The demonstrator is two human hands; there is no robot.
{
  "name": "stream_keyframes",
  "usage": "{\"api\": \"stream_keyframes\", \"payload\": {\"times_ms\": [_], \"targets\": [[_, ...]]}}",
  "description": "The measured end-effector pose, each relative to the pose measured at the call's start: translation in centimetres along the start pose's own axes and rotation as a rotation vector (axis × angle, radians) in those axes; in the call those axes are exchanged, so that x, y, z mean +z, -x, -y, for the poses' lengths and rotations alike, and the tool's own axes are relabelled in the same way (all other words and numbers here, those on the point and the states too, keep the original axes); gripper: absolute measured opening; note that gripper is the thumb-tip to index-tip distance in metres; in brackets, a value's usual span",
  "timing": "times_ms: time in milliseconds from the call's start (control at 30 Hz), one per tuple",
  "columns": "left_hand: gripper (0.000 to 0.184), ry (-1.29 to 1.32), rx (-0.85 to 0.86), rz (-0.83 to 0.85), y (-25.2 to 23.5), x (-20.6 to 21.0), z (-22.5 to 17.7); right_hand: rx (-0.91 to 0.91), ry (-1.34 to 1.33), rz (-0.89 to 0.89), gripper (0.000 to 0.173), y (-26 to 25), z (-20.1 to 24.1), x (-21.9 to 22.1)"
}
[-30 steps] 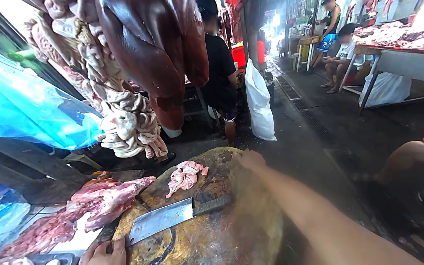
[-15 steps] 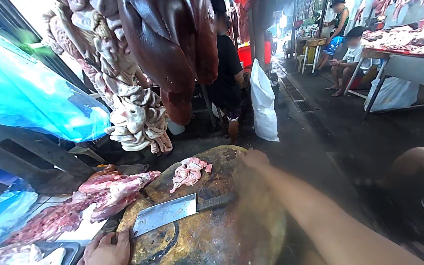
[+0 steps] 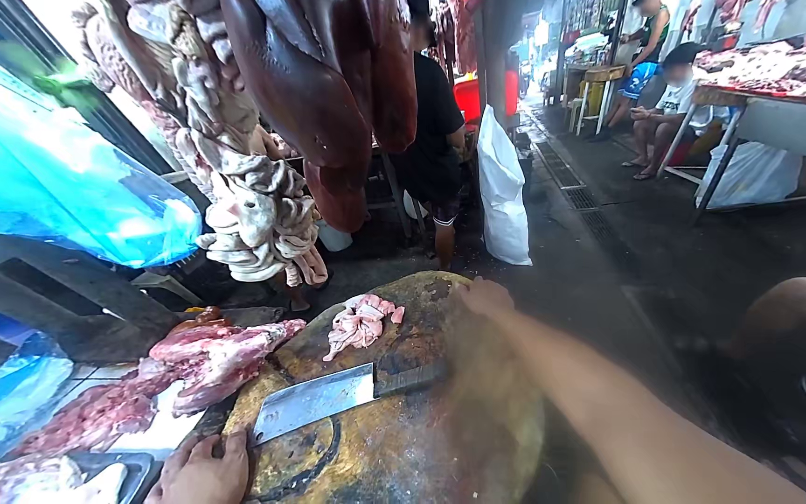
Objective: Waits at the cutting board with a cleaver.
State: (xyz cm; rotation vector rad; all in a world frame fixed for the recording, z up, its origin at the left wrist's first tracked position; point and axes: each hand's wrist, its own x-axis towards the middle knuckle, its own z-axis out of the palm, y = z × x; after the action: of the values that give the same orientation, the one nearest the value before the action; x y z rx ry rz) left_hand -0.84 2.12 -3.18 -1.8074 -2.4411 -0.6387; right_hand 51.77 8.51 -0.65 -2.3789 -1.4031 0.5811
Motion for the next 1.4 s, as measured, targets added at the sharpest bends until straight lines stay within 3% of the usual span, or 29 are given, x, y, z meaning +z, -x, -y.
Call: {"api": "stream_keyframes", "payload": {"times_ms": [1400], "targets": [[0.058,0.031,0.009,-0.021,0.01,0.01,-0.12,-0.004,-0.014,-0.006,0.079,0.68,0.32,-0.42]]}}
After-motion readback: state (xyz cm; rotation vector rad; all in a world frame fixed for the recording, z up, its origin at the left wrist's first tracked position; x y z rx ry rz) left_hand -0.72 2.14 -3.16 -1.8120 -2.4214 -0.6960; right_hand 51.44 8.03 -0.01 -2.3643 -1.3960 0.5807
